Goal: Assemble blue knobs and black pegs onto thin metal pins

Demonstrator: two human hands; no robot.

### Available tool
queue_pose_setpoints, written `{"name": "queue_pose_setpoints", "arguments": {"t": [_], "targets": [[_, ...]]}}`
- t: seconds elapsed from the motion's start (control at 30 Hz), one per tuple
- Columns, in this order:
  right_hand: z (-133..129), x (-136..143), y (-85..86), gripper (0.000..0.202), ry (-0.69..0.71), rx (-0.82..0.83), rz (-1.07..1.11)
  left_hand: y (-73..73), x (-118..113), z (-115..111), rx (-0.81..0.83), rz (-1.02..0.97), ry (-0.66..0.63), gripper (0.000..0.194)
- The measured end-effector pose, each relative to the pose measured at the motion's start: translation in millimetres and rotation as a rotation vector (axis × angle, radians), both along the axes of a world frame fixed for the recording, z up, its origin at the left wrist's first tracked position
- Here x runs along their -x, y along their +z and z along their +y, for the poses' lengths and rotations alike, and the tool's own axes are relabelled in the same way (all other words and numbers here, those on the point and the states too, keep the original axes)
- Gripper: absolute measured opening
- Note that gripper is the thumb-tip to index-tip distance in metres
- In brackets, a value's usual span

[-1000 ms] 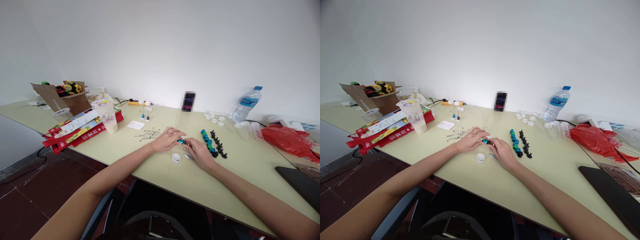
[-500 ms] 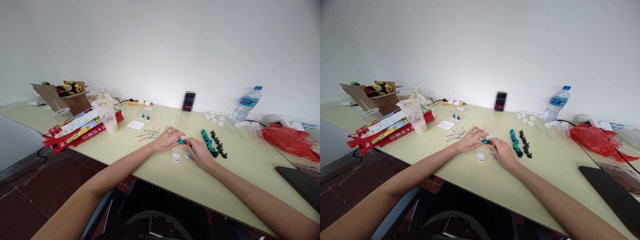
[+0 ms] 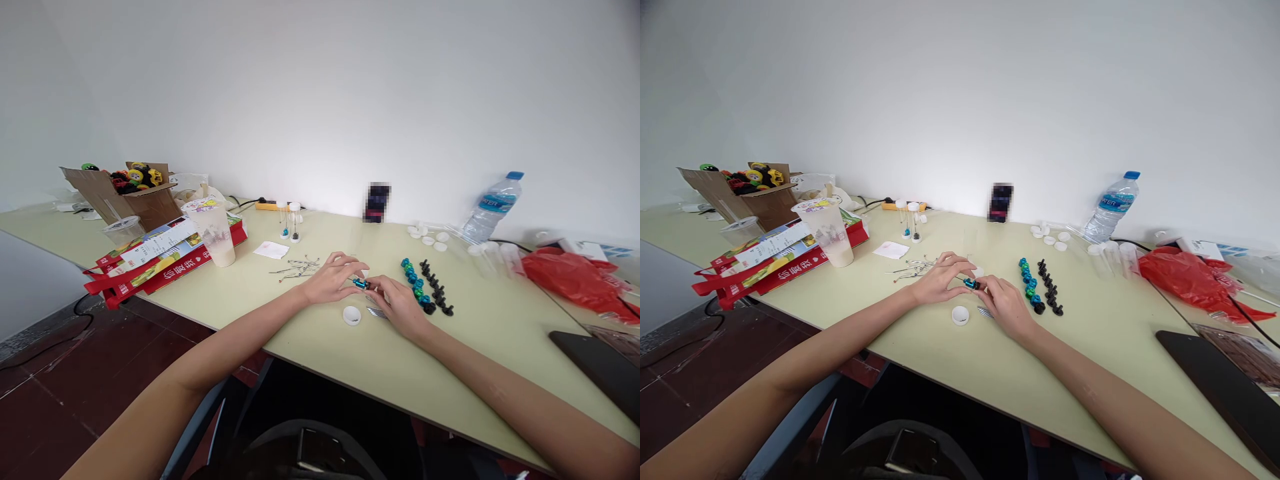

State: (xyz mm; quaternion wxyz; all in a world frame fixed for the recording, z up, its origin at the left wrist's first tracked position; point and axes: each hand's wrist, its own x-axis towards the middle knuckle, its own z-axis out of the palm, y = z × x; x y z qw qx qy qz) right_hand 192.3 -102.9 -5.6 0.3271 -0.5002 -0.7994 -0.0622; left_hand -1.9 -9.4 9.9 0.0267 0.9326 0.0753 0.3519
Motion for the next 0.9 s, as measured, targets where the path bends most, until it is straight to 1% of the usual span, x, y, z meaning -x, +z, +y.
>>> {"name": "queue_pose_setpoints", "arguments": {"t": [0.1,0.2,0.43,0.63,0.77,0.9], "targets": [[-0.2,-0.3,-0.3,0.017,0.002,-0.012,-0.005,1.8,0.8,-0.4,0.027,0.044,-0.003,0.040],[0.2,-0.2,-0.3,0.017,-0.006,-0.008,-0.015,1.2,0.9,1.5,0.016,0.072,0.007,0.036],[0.7,-0.6,-1.1,0.015,-0.001,0.000,-0.006,-1.3,-0.1,3.1,-0.014,0.036,0.017,0.034],[0.2,-0.2,-1.1,0.015,0.002,0.007,0.000,-1.6,-0.4,2.9,-0.039,0.030,0.030,0.035],[0.5,-1.0,-0.6,0.015,0.008,0.013,-0.002,1.1,0.5,1.1,-0.016,0.031,0.029,0.035],[0.6,-0.2,0.1,0.016,0.005,0.009,0.000,3.3,1.6,-0.2,0.003,0.045,0.004,0.040]]}}
